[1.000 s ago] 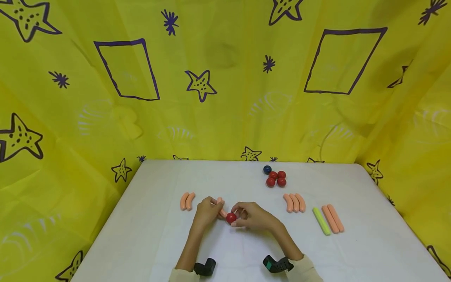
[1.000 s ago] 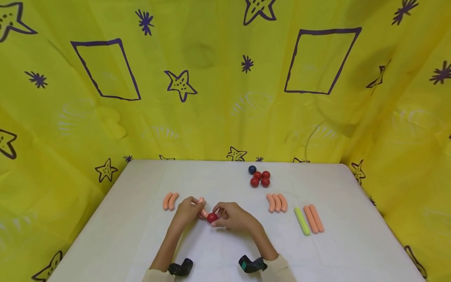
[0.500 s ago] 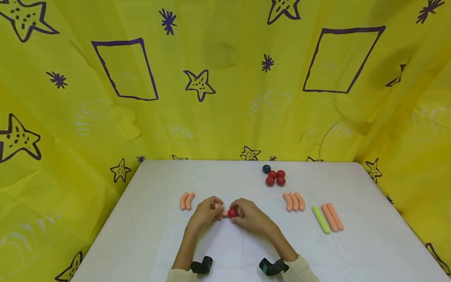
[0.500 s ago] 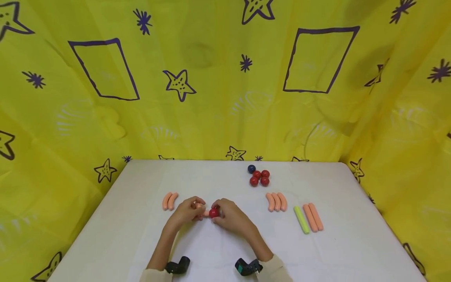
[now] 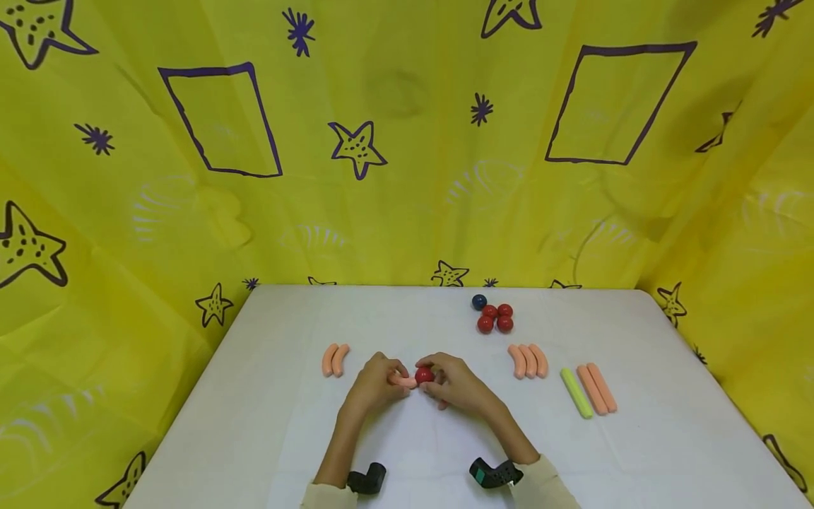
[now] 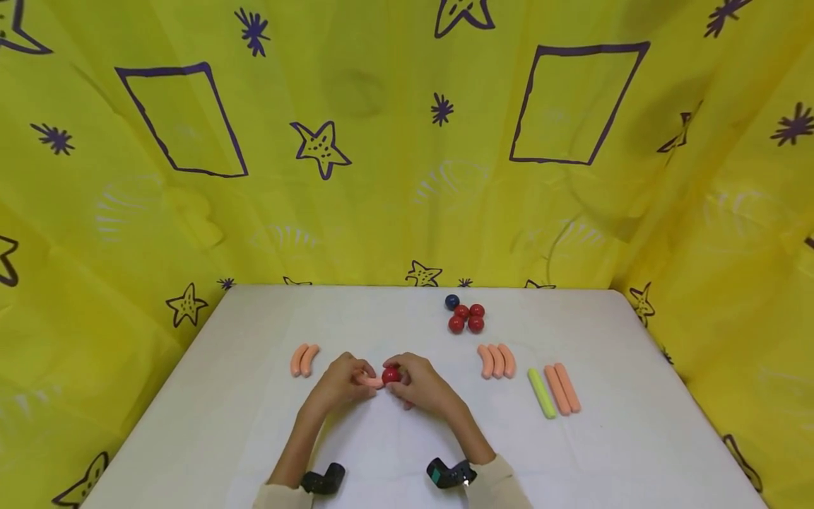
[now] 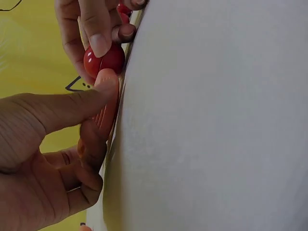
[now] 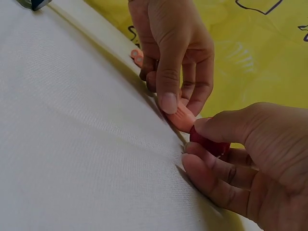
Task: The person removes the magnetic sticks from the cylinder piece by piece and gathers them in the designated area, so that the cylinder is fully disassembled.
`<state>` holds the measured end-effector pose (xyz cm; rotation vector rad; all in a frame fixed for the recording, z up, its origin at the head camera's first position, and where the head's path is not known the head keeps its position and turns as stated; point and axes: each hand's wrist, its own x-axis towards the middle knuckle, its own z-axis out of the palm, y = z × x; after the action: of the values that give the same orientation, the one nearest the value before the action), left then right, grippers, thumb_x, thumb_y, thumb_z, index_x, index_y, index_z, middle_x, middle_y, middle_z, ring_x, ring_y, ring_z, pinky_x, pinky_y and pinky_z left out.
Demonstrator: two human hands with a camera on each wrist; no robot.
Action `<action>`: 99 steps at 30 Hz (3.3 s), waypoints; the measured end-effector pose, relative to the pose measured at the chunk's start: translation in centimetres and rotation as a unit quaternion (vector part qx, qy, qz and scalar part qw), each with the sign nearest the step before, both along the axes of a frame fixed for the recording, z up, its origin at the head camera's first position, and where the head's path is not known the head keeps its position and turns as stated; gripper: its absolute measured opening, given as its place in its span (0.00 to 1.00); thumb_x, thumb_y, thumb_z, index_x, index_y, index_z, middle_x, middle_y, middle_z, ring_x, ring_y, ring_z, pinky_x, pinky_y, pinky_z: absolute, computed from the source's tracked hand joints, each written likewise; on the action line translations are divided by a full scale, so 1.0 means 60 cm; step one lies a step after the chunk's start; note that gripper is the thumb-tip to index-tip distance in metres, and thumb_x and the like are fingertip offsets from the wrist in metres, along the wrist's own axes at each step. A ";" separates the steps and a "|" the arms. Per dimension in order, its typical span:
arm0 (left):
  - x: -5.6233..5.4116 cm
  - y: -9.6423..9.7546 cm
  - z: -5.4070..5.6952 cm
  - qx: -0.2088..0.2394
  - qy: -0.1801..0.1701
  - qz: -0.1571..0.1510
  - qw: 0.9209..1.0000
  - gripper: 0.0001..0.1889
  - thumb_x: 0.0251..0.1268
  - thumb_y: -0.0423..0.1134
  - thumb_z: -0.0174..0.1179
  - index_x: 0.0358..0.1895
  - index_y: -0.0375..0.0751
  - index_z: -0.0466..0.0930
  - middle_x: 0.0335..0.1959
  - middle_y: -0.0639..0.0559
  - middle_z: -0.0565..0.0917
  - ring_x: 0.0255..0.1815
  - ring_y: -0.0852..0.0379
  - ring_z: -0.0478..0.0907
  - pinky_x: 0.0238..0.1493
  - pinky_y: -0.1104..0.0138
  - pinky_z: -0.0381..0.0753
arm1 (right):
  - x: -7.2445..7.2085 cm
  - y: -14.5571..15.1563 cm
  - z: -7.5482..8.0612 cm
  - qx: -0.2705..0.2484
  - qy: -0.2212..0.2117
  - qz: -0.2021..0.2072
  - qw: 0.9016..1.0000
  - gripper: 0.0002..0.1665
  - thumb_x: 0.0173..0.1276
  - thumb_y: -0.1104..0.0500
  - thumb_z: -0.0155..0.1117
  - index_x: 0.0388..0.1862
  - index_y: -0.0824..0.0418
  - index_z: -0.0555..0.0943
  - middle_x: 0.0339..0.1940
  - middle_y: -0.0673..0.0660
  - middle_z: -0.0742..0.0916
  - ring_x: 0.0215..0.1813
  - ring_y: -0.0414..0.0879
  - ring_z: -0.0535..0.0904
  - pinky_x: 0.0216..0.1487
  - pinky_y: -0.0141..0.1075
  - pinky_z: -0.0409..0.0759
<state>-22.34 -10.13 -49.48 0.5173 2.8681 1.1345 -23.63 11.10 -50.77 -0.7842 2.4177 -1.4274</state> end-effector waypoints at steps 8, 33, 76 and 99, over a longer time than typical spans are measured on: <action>0.008 0.005 0.004 -0.019 -0.023 0.025 0.999 0.07 0.47 0.35 0.75 0.29 0.44 0.87 0.28 0.53 0.75 0.29 0.61 0.68 0.29 0.70 0.69 | 0.000 0.000 -0.004 0.000 -0.004 0.001 1.000 0.20 0.64 0.63 0.68 0.55 0.64 0.78 0.40 0.58 0.81 0.20 0.38 0.77 0.21 0.32 0.80; 0.001 0.002 0.005 0.025 -0.065 -0.003 0.998 0.05 0.50 0.41 0.74 0.27 0.47 0.87 0.20 0.59 0.84 0.26 0.64 0.74 0.30 0.69 0.74 | 0.001 -0.005 -0.008 -0.052 -0.042 -0.021 0.998 0.22 0.68 0.68 0.62 0.59 0.70 0.71 0.28 0.61 0.82 0.22 0.41 0.81 0.22 0.36 0.83; 0.007 -0.003 0.007 0.018 -0.073 -0.019 0.997 0.06 0.62 0.41 0.64 0.30 0.44 0.86 0.36 0.46 0.73 0.41 0.54 0.66 0.37 0.66 0.67 | -0.101 0.225 0.046 0.073 0.098 -0.348 0.929 0.23 0.68 0.65 0.63 0.60 0.70 0.74 0.55 0.73 0.81 0.53 0.66 0.79 0.53 0.55 0.78; 0.018 0.017 0.014 -0.008 -0.060 0.012 0.998 0.06 0.57 0.38 0.64 0.28 0.41 0.78 0.35 0.46 0.68 0.35 0.55 0.66 0.29 0.68 0.68 | -0.120 0.244 0.016 0.106 0.071 -0.330 0.935 0.22 0.67 0.65 0.63 0.58 0.72 0.74 0.50 0.73 0.83 0.53 0.65 0.81 0.55 0.55 0.78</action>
<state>-21.29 -9.09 -48.63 0.4015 2.7842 1.1058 -30.80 25.71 -49.79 -0.0023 3.0529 -1.2833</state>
